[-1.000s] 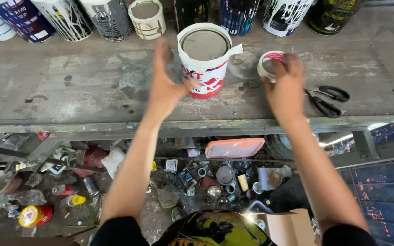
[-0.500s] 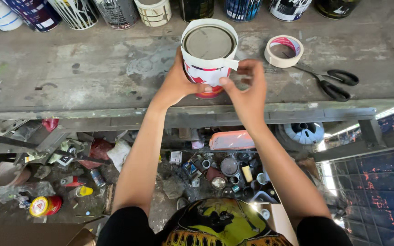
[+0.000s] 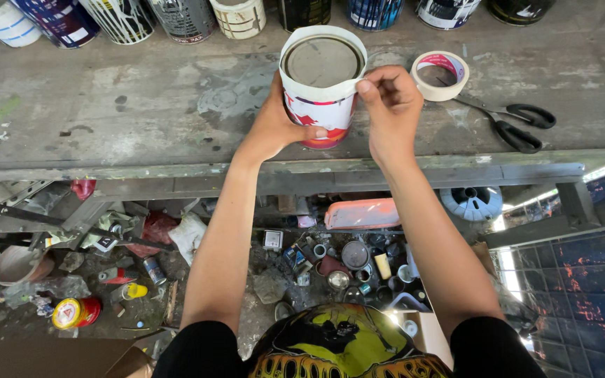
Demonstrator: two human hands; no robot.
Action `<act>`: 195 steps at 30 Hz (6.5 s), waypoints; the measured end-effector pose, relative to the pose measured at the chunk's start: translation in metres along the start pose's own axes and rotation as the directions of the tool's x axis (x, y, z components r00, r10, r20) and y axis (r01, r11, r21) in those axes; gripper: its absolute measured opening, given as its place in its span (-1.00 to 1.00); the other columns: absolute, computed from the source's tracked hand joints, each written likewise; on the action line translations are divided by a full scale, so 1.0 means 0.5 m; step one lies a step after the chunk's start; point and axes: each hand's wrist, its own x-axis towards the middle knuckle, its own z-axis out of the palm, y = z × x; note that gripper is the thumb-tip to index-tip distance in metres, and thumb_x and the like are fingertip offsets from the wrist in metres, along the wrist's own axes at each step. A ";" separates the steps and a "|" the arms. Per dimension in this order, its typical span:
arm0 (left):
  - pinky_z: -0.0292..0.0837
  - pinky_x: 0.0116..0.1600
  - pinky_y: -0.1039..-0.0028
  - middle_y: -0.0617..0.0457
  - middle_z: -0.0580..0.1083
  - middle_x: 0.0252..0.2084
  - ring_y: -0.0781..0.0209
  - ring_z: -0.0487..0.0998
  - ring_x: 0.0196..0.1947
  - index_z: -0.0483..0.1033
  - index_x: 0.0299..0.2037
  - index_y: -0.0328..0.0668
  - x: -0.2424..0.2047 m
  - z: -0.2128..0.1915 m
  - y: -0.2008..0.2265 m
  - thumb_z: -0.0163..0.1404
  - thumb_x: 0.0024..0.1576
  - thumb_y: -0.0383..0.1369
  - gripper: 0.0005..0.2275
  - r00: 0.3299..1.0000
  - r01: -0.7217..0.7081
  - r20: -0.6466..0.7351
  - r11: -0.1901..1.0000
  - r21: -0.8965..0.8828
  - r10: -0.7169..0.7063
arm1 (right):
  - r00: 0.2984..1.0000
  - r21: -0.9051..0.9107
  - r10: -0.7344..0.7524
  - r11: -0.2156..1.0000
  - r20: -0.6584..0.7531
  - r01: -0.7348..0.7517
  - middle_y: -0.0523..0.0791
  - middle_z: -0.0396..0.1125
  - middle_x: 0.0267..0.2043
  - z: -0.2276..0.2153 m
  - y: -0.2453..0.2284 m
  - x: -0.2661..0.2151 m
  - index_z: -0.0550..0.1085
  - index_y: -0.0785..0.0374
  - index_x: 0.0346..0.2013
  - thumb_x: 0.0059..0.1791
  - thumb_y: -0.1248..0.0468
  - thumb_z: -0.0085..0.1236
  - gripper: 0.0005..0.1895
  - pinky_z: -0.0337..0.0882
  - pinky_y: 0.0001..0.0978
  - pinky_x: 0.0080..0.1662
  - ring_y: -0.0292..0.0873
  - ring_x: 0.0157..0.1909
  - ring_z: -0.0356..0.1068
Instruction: The person takes a paint can from a box, places it on a shelf, and applies tape around the lid by hand. The person uses shears to cut the tape and smooths it down with their fingers before placing the can back on the shelf.
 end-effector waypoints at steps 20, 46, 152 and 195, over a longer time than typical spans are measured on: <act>0.28 0.46 0.30 -0.17 0.34 0.37 0.08 0.36 0.39 -0.01 0.44 -0.38 -0.003 -0.001 0.009 0.48 -0.23 -0.26 0.06 1.000 0.012 -0.003 0.995 0.094 -0.011 | 0.640 -0.576 -0.595 0.332 0.486 0.747 0.02 0.45 -0.05 0.030 -0.096 -0.022 0.57 0.42 -0.12 -0.12 0.55 0.43 -0.70 0.45 -0.17 0.06 0.05 0.01 0.49; 0.35 0.38 0.12 -0.29 0.25 0.36 -0.22 0.34 0.36 -0.01 0.45 -0.22 -0.086 0.118 0.063 0.49 -0.16 -0.31 0.02 0.863 -0.003 -0.438 0.872 0.490 0.250 | 0.987 -0.247 -0.158 0.956 0.029 0.161 -0.08 0.29 0.33 -0.016 -0.015 0.002 0.30 0.33 0.32 0.20 0.29 -0.04 -0.61 0.17 -0.16 0.48 -0.15 0.42 0.27; 0.29 0.24 0.06 -0.12 0.28 0.10 -0.17 0.32 0.23 0.38 -0.05 -0.23 -0.034 0.127 0.120 0.26 0.02 -0.47 -0.65 0.752 -0.090 -0.199 0.398 0.913 0.628 | 0.695 -0.671 -0.279 0.192 0.662 0.716 -0.05 0.28 -0.16 0.082 -0.116 0.031 0.46 0.28 -0.22 -0.15 0.33 0.24 -0.77 0.23 -0.04 -0.02 0.07 -0.05 0.25; 0.26 0.09 0.17 0.01 0.38 0.00 -0.01 0.36 0.06 0.45 -0.01 -0.24 -0.049 0.092 0.177 0.22 -0.01 -0.42 -0.64 0.821 -0.272 0.065 0.287 0.918 0.568 | 0.697 -0.621 -0.404 0.322 0.592 0.714 -0.02 0.36 -0.07 0.075 -0.129 0.007 0.46 0.37 -0.13 -0.12 0.51 0.29 -0.71 0.32 -0.11 0.01 0.06 -0.03 0.35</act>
